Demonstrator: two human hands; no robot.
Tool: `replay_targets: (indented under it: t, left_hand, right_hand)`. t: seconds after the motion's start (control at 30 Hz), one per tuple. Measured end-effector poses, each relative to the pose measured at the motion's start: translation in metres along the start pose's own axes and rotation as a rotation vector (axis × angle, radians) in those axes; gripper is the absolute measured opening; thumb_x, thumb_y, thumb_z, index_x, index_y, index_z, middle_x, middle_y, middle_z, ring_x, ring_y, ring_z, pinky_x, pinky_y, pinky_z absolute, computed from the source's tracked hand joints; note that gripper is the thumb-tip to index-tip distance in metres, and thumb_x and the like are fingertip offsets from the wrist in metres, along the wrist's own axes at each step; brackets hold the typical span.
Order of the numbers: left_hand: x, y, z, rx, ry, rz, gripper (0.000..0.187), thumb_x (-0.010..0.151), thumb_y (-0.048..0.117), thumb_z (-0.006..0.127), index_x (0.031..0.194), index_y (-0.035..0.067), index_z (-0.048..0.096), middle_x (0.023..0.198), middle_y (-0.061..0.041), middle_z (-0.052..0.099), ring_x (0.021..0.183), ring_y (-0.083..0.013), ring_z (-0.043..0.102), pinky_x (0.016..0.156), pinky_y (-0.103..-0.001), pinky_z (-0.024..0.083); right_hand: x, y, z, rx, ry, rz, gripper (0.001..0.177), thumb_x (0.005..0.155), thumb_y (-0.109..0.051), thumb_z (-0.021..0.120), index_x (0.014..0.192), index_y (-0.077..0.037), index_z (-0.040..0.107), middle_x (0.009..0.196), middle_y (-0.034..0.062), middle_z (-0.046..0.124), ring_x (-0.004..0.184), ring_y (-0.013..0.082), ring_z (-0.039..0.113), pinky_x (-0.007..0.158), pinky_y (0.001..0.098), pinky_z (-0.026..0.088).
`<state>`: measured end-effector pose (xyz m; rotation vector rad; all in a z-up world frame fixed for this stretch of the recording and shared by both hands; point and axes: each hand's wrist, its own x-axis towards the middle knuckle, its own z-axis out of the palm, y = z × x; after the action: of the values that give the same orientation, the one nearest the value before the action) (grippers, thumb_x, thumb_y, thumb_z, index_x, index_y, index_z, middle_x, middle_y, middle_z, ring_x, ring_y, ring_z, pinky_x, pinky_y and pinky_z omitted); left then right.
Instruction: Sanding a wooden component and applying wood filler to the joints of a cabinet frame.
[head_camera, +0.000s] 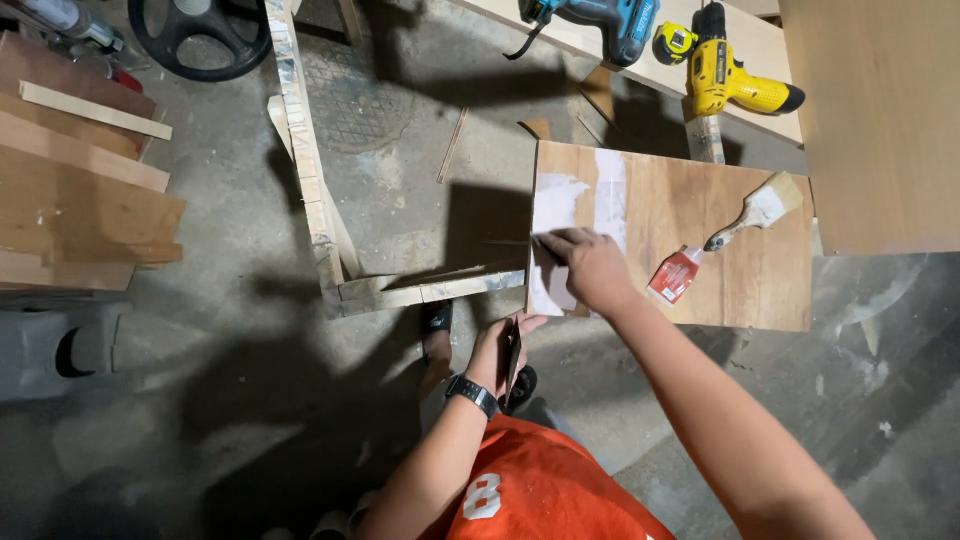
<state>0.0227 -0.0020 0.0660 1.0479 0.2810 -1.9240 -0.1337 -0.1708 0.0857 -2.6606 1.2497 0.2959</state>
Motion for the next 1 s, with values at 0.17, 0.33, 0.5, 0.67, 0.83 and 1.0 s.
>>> replay_targets:
  t: [0.17,0.33,0.5,0.67,0.83,1.0]
  left_hand:
    - [0.008,-0.008,-0.004,-0.072,0.008,-0.016,0.045,0.098,0.012,0.052,0.141,0.004,0.065,0.13,-0.006,0.078,0.049,0.0033,0.034,0.042,-0.009,0.019]
    - [0.051,-0.033,-0.032,-0.101,0.02,-0.028,0.041,0.093,0.01,0.055,0.131,0.006,0.067,0.113,0.001,0.076,0.049,0.0014,0.033,0.041,-0.011,0.019]
    - [0.061,-0.046,-0.044,-0.081,-0.024,-0.043,0.018,0.093,0.007,0.061,0.108,0.016,0.067,0.094,0.01,0.069,0.047,0.0026,0.034,0.04,-0.009,0.021]
    - [0.011,-0.016,-0.012,0.007,-0.031,-0.02,0.038,0.096,0.007,0.058,0.132,0.007,0.068,0.132,-0.007,0.078,0.044,0.0001,0.037,0.039,-0.011,0.023]
    - [0.02,-0.019,-0.02,0.087,-0.072,-0.034,0.057,0.095,0.01,0.049,0.15,0.003,0.06,0.151,-0.011,0.07,0.046,0.0034,0.039,0.04,-0.01,0.024]
    - [0.037,-0.028,-0.034,0.018,-0.129,-0.05,0.064,0.085,0.009,0.052,0.148,0.002,0.059,0.159,-0.013,0.064,0.046,0.0008,0.038,0.039,-0.011,0.026]
  right_hand:
    - [-0.033,-0.015,0.022,-0.024,-0.014,-0.035,0.068,0.092,-0.011,0.061,0.155,-0.036,0.064,0.143,-0.0043,0.068,0.131,0.0234,0.069,0.1,0.0423,0.06]
    - [-0.078,-0.021,0.031,0.018,0.035,-0.128,0.065,0.095,-0.01,0.052,0.156,-0.031,0.062,0.145,0.001,0.064,0.138,0.0261,0.064,0.101,0.0411,0.057]
    - [-0.121,-0.015,0.038,0.063,0.002,-0.235,0.066,0.095,-0.005,0.044,0.154,-0.03,0.061,0.147,0.0001,0.062,0.145,0.0233,0.057,0.11,0.039,0.048]
    - [-0.11,-0.006,-0.009,0.184,0.032,-0.298,0.066,0.089,0.007,0.047,0.146,-0.02,0.069,0.139,0.0095,0.071,0.136,0.0325,0.065,0.104,0.0472,0.053]
    - [-0.047,0.027,-0.014,0.166,0.14,-0.203,0.063,0.091,0.007,0.051,0.144,-0.021,0.072,0.136,0.012,0.074,0.131,0.0341,0.07,0.1,0.0483,0.057]
    - [0.008,0.01,-0.012,0.004,-0.021,0.085,0.069,0.091,-0.005,0.057,0.153,-0.035,0.065,0.147,-0.0027,0.068,0.134,0.0247,0.069,0.1,0.0459,0.059]
